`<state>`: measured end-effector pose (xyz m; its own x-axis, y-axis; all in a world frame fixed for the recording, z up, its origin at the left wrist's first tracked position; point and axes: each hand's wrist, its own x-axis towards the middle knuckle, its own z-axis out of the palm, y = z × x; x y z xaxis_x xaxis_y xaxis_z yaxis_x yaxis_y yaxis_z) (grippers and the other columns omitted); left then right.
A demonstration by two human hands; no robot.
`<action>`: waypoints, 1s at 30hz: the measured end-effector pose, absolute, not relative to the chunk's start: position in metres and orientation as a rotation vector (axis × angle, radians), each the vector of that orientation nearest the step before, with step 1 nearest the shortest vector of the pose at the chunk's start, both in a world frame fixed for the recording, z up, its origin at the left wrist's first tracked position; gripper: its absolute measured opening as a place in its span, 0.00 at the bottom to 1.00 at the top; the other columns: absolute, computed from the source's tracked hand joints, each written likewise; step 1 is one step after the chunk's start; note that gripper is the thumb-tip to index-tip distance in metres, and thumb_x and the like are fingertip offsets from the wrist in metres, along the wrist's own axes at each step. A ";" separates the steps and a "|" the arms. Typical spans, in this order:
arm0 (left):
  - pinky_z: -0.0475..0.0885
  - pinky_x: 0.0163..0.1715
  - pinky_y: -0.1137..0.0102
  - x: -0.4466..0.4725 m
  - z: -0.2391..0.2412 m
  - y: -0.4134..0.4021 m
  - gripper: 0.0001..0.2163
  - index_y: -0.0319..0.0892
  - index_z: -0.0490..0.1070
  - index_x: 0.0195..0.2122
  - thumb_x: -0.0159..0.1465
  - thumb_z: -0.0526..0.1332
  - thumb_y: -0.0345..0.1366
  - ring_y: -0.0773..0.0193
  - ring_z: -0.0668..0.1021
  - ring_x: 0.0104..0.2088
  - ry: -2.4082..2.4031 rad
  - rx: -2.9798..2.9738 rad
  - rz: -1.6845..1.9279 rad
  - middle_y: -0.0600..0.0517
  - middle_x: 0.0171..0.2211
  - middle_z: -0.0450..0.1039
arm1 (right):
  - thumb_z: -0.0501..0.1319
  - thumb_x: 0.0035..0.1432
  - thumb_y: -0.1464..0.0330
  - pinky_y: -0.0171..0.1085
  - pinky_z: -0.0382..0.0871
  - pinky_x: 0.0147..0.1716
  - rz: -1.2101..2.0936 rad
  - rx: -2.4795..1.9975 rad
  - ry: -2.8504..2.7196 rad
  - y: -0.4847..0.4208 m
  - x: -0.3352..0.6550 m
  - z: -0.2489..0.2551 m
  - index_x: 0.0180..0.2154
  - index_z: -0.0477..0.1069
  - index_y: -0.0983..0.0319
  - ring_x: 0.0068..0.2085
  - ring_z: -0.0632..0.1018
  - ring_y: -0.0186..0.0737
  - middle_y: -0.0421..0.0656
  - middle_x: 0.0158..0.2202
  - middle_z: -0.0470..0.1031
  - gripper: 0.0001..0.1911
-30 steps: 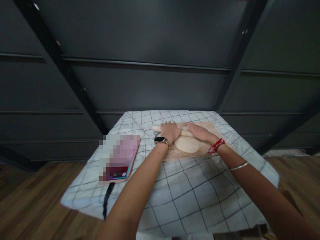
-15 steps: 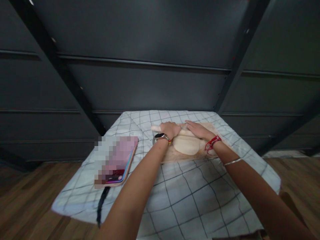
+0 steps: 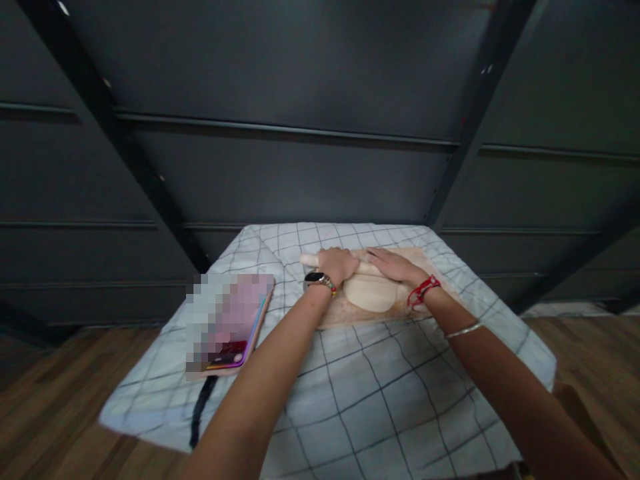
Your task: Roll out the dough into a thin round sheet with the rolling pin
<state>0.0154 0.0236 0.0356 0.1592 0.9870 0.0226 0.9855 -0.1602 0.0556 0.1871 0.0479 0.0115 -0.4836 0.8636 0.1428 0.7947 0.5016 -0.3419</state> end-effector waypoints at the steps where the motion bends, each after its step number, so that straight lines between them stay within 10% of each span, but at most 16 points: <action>1: 0.67 0.46 0.59 0.015 0.036 0.021 0.24 0.38 0.75 0.48 0.69 0.41 0.40 0.50 0.75 0.49 2.015 2.377 0.078 0.40 0.48 0.75 | 0.45 0.67 0.61 0.46 0.55 0.62 0.329 -1.378 -2.466 0.047 0.187 0.010 0.58 0.65 0.59 0.61 0.65 0.44 0.46 0.62 0.65 0.23; 30: 0.68 0.42 0.68 0.018 0.041 0.040 0.20 0.42 0.76 0.47 0.67 0.45 0.37 0.54 0.76 0.49 1.976 2.360 0.067 0.44 0.49 0.75 | 0.44 0.67 0.66 0.41 0.58 0.58 0.094 -1.500 -2.478 0.073 0.184 0.014 0.51 0.71 0.66 0.57 0.70 0.46 0.52 0.57 0.70 0.21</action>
